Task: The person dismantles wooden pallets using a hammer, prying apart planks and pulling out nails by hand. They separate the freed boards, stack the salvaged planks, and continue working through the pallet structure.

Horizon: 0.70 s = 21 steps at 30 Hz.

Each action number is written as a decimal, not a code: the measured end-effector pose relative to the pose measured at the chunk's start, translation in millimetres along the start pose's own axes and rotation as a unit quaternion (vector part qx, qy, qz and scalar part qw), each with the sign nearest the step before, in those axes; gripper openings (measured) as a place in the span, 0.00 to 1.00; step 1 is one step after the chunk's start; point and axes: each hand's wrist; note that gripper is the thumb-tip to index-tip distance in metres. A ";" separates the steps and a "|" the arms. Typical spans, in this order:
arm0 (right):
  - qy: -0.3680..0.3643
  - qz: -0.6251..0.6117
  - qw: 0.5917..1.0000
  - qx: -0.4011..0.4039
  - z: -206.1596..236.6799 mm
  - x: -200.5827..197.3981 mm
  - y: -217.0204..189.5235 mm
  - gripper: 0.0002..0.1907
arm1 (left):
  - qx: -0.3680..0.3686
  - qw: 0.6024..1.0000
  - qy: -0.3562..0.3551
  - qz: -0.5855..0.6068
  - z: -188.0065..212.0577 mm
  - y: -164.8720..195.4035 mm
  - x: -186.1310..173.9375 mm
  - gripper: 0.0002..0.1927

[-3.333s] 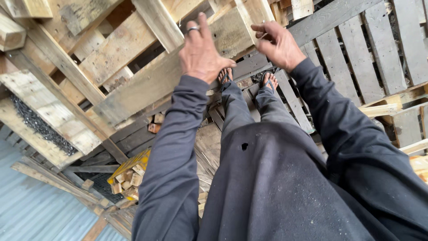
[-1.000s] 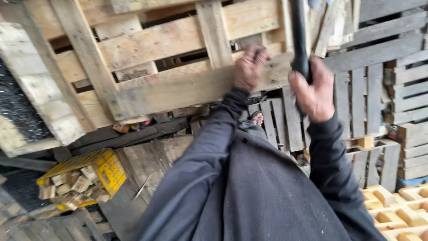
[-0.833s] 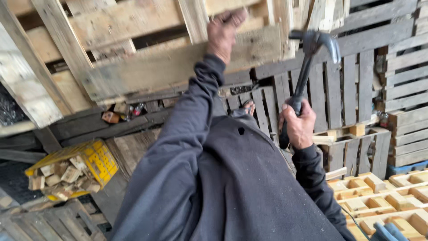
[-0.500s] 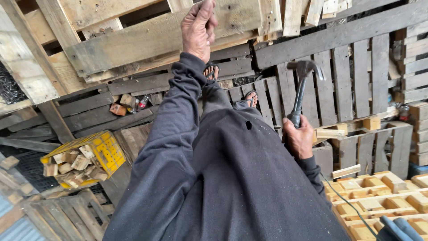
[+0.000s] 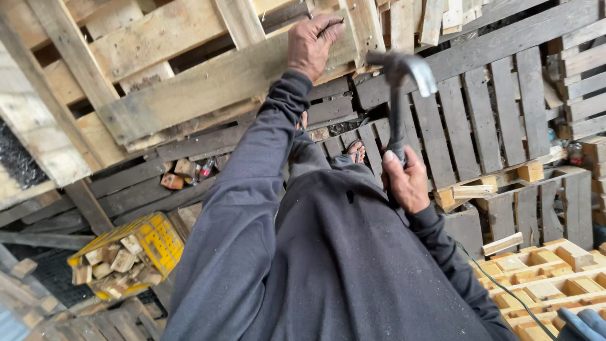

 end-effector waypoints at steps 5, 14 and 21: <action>0.050 -0.004 0.997 0.065 -10.5 17.4 8.1 0.13 | 0.076 0.996 0.047 -0.003 -0.8 -23.5 8.8 0.08; 0.073 0.219 0.972 -0.031 -50.8 22.5 -33.5 0.17 | 0.009 0.990 0.052 0.133 6.6 -12.4 9.4 0.07; 0.048 0.267 0.961 0.047 -77.2 34.9 -24.8 0.18 | 0.026 0.994 0.095 0.052 6.6 -21.7 11.8 0.03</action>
Point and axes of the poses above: each hand's wrist, its own z-axis away from the middle knuckle, its own x-axis out of the palm, y = z × x, and after that the axes turned 9 degrees about -y, right-handed
